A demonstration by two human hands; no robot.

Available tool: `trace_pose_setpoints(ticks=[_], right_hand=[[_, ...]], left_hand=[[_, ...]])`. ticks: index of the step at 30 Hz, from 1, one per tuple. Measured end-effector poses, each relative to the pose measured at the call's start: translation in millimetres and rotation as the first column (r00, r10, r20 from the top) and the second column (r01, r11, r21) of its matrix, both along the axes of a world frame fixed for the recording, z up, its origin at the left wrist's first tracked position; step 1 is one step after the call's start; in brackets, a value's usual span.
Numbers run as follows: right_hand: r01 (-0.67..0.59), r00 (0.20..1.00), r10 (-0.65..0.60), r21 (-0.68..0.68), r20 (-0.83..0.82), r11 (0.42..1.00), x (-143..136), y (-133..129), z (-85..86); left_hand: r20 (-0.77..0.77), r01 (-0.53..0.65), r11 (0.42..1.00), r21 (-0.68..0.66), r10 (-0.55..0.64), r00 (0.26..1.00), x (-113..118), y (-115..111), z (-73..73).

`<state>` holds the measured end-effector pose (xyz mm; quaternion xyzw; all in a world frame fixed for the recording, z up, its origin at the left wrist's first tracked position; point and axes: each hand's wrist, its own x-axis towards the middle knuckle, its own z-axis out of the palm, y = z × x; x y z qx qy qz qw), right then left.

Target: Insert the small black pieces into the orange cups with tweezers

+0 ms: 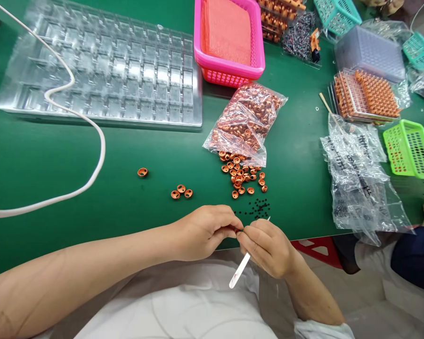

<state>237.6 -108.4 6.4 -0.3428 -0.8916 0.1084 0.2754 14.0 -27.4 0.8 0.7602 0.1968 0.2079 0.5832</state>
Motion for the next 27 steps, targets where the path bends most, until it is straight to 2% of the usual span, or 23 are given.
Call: trace_pose_setpoints(ticks=[11, 14, 16, 19, 23, 25, 27], right_hand=[[-0.001, 1.0, 0.001, 0.022, 0.012, 1.0, -5.6, 6.4, 2.3], [0.037, 0.999, -0.038, -0.07, -0.017, 0.997, -4.2, 5.8, 1.2], [0.084, 0.988, -0.102, -0.153, -0.116, 0.985, -1.9, 3.8, 2.0], [0.208, 0.911, -0.269, -0.215, -0.312, 0.954, 1.7, -0.4, 4.9], [0.443, 0.725, -0.519, -0.272, -0.453, 0.855, 4.0, -6.2, 4.2], [0.513, 0.653, -0.581, -0.28, -0.487, 0.811, 3.7, -8.8, 1.0], [0.546, 0.624, -0.61, -0.286, -0.488, 0.787, 3.1, -11.1, -2.2]], left_hand=[[-0.017, 0.009, 1.0, -0.02, -0.009, 1.0, 2.5, 0.0, -0.9], [-0.057, -0.002, 0.997, -0.072, -0.002, 0.998, 2.7, 3.2, 2.6], [-0.073, -0.012, 0.992, -0.129, 0.002, 0.997, 2.3, 6.1, 7.1], [-0.042, -0.018, 0.966, -0.257, 0.008, 0.999, 1.8, 9.4, 13.4], [0.007, -0.033, 0.915, -0.402, 0.04, 0.999, 2.0, 10.2, 15.5], [0.009, -0.035, 0.903, -0.428, 0.043, 0.999, 2.1, 10.1, 15.2], [0.007, -0.036, 0.902, -0.43, 0.044, 0.999, 2.2, 10.1, 15.0]])
